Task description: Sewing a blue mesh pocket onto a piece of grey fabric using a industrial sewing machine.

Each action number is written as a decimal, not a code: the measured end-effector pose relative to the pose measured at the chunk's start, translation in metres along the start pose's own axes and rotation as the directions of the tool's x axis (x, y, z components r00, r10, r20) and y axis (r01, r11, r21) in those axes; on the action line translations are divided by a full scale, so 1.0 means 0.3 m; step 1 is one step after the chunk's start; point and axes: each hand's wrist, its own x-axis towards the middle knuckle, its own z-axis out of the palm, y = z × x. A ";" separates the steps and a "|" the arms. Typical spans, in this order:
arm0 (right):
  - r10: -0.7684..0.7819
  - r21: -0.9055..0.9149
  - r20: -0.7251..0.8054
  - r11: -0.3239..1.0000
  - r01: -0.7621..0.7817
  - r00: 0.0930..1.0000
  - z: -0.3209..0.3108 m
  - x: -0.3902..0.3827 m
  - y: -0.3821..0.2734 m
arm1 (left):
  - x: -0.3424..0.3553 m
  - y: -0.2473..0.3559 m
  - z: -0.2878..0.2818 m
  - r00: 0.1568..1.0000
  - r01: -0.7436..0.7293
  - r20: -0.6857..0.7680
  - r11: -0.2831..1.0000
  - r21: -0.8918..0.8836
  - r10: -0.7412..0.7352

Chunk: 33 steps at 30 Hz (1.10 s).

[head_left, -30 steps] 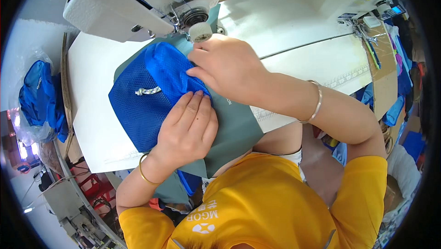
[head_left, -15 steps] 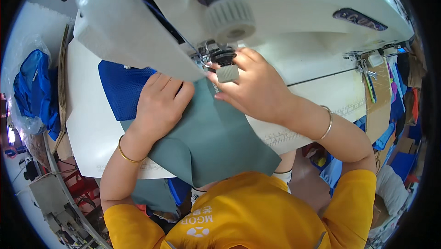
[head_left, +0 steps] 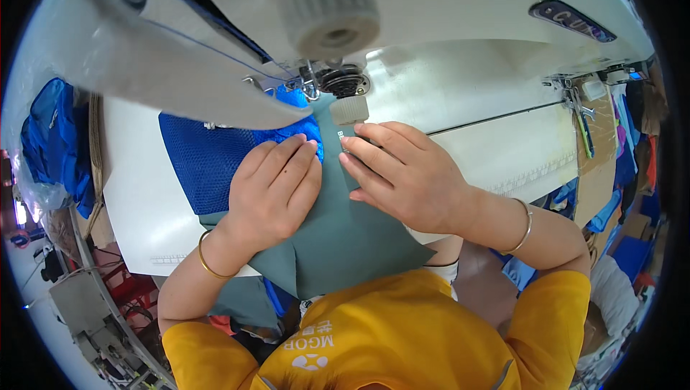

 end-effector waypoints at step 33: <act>-0.019 0.012 -0.011 1.000 0.019 1.000 0.009 -0.003 0.004 | -0.015 0.007 -0.001 0.981 0.185 0.093 0.962 -0.199 -0.169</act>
